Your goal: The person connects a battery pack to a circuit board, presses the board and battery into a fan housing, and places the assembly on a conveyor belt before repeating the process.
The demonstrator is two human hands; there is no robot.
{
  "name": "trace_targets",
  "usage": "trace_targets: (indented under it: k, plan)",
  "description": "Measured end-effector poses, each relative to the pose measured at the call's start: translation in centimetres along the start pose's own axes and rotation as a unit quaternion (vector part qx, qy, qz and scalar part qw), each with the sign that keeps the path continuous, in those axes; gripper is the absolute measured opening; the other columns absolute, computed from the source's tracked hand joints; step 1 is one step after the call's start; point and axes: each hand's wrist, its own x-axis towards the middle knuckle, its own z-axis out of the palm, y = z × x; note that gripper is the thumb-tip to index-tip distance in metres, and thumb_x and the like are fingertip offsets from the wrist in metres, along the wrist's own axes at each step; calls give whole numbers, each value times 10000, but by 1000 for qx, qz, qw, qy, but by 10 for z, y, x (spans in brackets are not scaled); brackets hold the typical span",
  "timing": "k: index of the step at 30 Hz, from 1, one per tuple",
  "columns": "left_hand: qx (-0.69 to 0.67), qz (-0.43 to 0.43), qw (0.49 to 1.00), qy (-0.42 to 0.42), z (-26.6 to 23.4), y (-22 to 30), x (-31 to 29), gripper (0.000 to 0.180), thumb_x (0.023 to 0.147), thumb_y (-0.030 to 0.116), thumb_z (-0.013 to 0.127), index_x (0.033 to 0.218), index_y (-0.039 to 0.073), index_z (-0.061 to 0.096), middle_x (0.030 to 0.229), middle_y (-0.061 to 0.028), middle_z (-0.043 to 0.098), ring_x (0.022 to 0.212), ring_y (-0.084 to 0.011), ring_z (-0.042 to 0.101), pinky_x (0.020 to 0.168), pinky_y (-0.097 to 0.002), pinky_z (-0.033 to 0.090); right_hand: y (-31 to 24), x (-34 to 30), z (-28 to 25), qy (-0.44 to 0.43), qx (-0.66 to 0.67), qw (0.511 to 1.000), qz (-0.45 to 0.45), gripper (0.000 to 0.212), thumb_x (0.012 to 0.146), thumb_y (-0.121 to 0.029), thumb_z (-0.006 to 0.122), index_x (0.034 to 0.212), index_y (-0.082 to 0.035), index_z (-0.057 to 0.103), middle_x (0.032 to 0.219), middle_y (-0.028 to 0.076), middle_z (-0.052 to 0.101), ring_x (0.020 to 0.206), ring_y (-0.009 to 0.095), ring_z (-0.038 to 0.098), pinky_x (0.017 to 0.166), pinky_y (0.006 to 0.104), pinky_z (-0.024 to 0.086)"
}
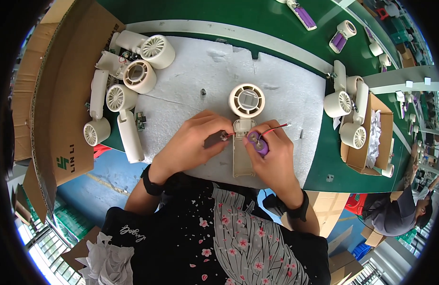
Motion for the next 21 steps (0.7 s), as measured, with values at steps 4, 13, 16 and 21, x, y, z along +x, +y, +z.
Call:
trace_targets:
  k: [4,13,16,21]
  plan:
    - [-16,38,998,37,0,-5,-4,273,708,-22,720,958,74,667,969,-76,651,894,-299,629,787,-376,526,-5,-1,8,39,-23,998,-50,186,731,34,736,832,-19,590,875,109,625,764,263,599,655,342,484]
    - [-33,29,998,45,-3,-1,-5,298,699,-28,708,973,83,667,902,-88,647,864,-298,637,738,-364,524,-4,3,19,7,-43,993,-110,230,681,57,762,801,-46,594,840,76,648,811,268,585,687,346,480]
    - [-52,-4,998,36,-3,-1,-6,321,694,-35,700,991,83,664,906,-92,646,830,-299,643,716,-355,523,-8,4,17,-17,-40,995,-94,229,680,43,768,809,-54,605,818,72,645,805,266,582,686,347,479]
    - [-65,-14,997,42,-2,-3,-8,339,695,-35,697,1012,77,657,912,-95,646,811,-298,648,698,-354,523,-11,4,15,-56,-45,996,-55,232,675,7,786,823,-72,626,801,71,636,801,264,578,682,351,479]
